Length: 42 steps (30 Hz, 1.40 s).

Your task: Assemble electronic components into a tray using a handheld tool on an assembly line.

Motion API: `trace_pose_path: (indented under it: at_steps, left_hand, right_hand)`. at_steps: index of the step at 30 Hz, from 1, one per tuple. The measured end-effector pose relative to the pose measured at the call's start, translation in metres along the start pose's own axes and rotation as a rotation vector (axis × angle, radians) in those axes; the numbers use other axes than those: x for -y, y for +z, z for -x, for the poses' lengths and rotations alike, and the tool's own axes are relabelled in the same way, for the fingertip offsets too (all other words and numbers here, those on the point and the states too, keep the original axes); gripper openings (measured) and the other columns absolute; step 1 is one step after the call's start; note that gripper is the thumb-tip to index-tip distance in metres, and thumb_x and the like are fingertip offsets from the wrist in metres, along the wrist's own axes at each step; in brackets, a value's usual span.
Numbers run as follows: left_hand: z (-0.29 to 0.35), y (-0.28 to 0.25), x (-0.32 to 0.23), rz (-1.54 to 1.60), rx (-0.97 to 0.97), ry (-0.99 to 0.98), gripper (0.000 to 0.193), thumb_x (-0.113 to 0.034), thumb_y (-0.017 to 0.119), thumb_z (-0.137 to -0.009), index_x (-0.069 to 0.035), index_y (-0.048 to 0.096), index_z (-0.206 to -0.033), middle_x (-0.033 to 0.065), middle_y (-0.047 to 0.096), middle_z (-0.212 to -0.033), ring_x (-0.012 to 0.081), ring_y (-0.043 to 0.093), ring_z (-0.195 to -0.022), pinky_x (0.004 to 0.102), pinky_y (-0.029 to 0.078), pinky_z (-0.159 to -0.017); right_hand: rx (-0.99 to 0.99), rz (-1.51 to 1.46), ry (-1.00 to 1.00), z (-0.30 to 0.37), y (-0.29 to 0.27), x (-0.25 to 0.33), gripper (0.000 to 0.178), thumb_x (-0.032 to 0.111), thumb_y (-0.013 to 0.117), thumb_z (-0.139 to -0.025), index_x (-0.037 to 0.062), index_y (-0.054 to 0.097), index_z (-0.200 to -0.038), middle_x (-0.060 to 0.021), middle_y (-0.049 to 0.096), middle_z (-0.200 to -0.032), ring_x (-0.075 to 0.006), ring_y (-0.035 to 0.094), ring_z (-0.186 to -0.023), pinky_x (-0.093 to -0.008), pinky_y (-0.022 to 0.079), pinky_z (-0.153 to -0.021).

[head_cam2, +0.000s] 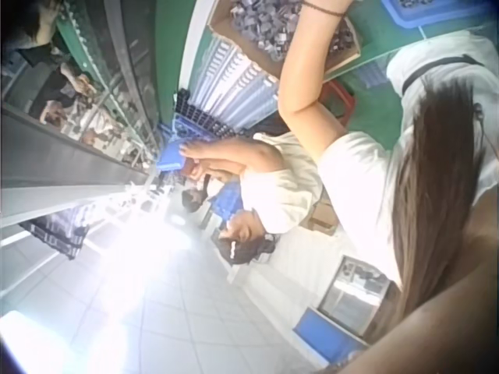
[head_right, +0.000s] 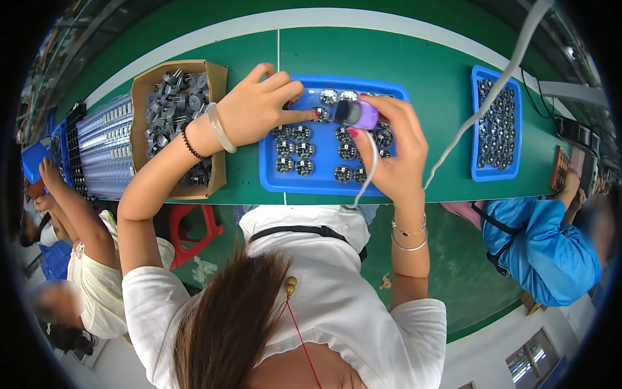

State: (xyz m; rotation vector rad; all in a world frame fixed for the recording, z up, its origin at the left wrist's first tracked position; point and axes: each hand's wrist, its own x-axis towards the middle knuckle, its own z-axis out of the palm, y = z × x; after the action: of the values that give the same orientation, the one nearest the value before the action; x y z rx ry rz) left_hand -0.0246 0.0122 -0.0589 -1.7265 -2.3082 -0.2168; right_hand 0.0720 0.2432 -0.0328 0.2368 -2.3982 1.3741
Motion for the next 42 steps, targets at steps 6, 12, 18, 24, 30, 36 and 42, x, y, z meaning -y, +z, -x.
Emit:
trace_pose_path:
  at_steps: [6,12,18,24,30,36,42]
  left_hand:
    - [-0.007,0.006,-0.003,0.007,-0.033,0.01,0.032,-0.016,0.055,-0.08,-0.026,0.071,-0.105,0.0006,0.049,-0.091,0.0173,0.049,-0.093,0.0356,0.038,-0.085]
    - [-0.006,-0.01,-0.003,0.083,-0.054,-0.056,0.03,-0.011,0.056,-0.075,-0.021,0.069,-0.1,0.0015,0.05,-0.091,0.0188,0.05,-0.09,0.0366,0.038,-0.087]
    - [0.007,-0.025,-0.01,0.153,-0.026,-0.047,0.028,-0.01,0.057,-0.071,-0.019,0.069,-0.095,0.0016,0.05,-0.092,0.0191,0.05,-0.089,0.0383,0.037,-0.089]
    - [0.008,-0.002,-0.018,0.123,-0.057,0.009,0.03,-0.014,0.057,-0.074,-0.022,0.071,-0.098,0.0008,0.051,-0.094,0.0181,0.051,-0.091,0.0369,0.038,-0.088]
    - [0.002,0.003,-0.019,0.155,-0.079,0.04,0.025,-0.019,0.059,-0.075,-0.023,0.074,-0.094,-0.0002,0.052,-0.091,0.0176,0.05,-0.093,0.0342,0.038,-0.087]
    - [-0.001,0.008,-0.021,0.102,-0.079,0.041,0.035,-0.016,0.054,-0.077,-0.023,0.07,-0.107,0.0011,0.052,-0.094,0.0177,0.05,-0.09,0.0362,0.037,-0.088]
    - [0.005,-0.017,-0.022,0.143,-0.023,-0.028,0.029,-0.012,0.054,-0.075,-0.019,0.069,-0.099,0.0021,0.052,-0.095,0.0188,0.051,-0.09,0.0377,0.037,-0.091]
  right_hand:
    - [0.121,0.031,-0.092,0.008,-0.007,0.009,0.037,0.005,0.073,-0.073,-0.0009,0.063,-0.108,-0.0146,0.062,-0.102,-0.0258,0.061,-0.092,-0.0336,0.049,-0.081]
    - [0.241,0.059,-0.066,0.017,0.017,0.002,0.038,0.005,0.073,-0.073,0.0014,0.063,-0.109,-0.0142,0.062,-0.104,-0.0282,0.06,-0.092,-0.0345,0.048,-0.082]
    - [0.241,0.059,-0.053,0.016,0.016,0.0,0.038,0.003,0.072,-0.073,0.0017,0.063,-0.11,-0.0141,0.062,-0.105,-0.0278,0.061,-0.095,-0.0333,0.049,-0.082]
    - [0.22,0.09,-0.069,0.019,0.009,-0.002,0.038,0.005,0.072,-0.073,0.0021,0.063,-0.11,-0.0142,0.062,-0.106,-0.0275,0.061,-0.095,-0.0338,0.049,-0.083]
    - [0.018,-0.01,0.013,0.033,-0.009,0.004,0.036,0.011,0.071,-0.076,-0.0072,0.06,-0.105,-0.0172,0.059,-0.1,-0.0297,0.058,-0.096,-0.0361,0.047,-0.083]
    - [0.24,0.048,-0.131,0.033,0.002,0.006,0.036,0.011,0.073,-0.074,-0.0005,0.063,-0.106,-0.0154,0.062,-0.099,-0.0292,0.06,-0.09,-0.0362,0.048,-0.08]
    - [0.261,0.042,-0.052,0.038,0.014,0.004,0.037,0.005,0.072,-0.073,0.0007,0.062,-0.108,-0.0152,0.061,-0.102,-0.0297,0.059,-0.091,-0.0357,0.048,-0.08]
